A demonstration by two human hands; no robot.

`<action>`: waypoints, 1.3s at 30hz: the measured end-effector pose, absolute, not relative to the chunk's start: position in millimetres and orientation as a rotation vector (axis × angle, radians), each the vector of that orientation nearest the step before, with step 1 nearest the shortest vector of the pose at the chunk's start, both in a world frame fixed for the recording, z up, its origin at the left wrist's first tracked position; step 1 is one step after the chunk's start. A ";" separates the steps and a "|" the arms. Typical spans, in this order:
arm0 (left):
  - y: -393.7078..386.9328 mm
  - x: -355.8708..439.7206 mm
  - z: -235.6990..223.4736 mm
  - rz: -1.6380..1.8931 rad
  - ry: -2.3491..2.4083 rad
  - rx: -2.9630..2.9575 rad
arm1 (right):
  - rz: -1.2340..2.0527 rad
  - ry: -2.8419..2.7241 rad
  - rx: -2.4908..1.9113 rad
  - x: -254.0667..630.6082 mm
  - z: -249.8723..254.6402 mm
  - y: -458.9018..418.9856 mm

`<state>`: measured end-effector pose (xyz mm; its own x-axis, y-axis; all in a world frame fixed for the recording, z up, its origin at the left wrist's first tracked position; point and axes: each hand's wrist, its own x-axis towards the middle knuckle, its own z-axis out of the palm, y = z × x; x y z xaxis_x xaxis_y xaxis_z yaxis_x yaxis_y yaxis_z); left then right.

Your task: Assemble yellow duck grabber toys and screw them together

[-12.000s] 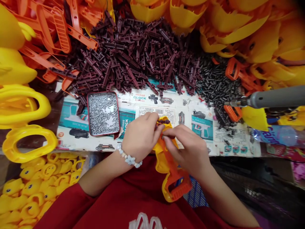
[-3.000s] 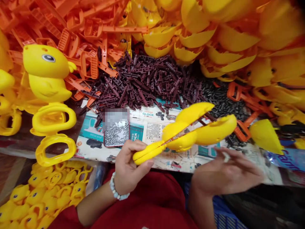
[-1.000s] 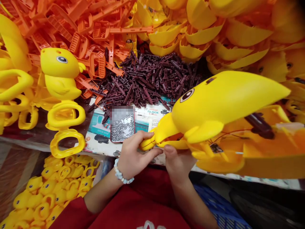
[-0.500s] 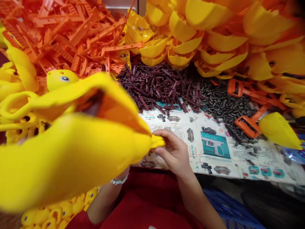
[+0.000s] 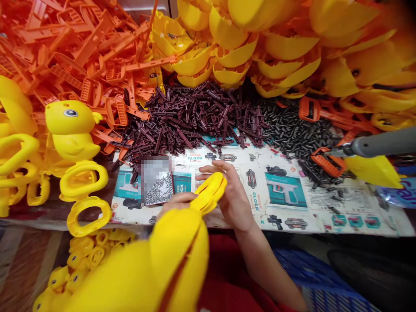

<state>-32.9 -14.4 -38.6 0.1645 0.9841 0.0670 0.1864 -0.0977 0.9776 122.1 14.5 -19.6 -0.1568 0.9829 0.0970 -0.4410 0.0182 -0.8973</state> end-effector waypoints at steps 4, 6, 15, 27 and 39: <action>-12.8 -21.2 -28.1 1.040 0.920 1.514 | 1.455 -0.940 -0.777 116.8 -16.0 17.4; -11.4 -17.3 -18.3 1.063 0.881 1.333 | 1.483 -1.045 -0.792 121.6 -12.0 18.3; -5.5 -6.9 15.2 0.948 0.980 1.391 | 1.388 -1.391 -0.850 144.0 -9.0 21.3; -5.5 -5.9 12.7 1.080 0.943 1.573 | 1.090 -1.240 -0.932 130.6 -15.7 8.9; 3.7 -6.0 10.0 0.787 0.714 1.300 | 1.497 -1.223 -0.806 150.7 -3.9 34.7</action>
<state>-6.0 3.7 10.0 0.5557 0.8311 -0.0206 -0.1012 0.0922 0.9906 150.7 34.7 -3.9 -0.2777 0.9561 0.0932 -0.2824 0.0115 -0.9592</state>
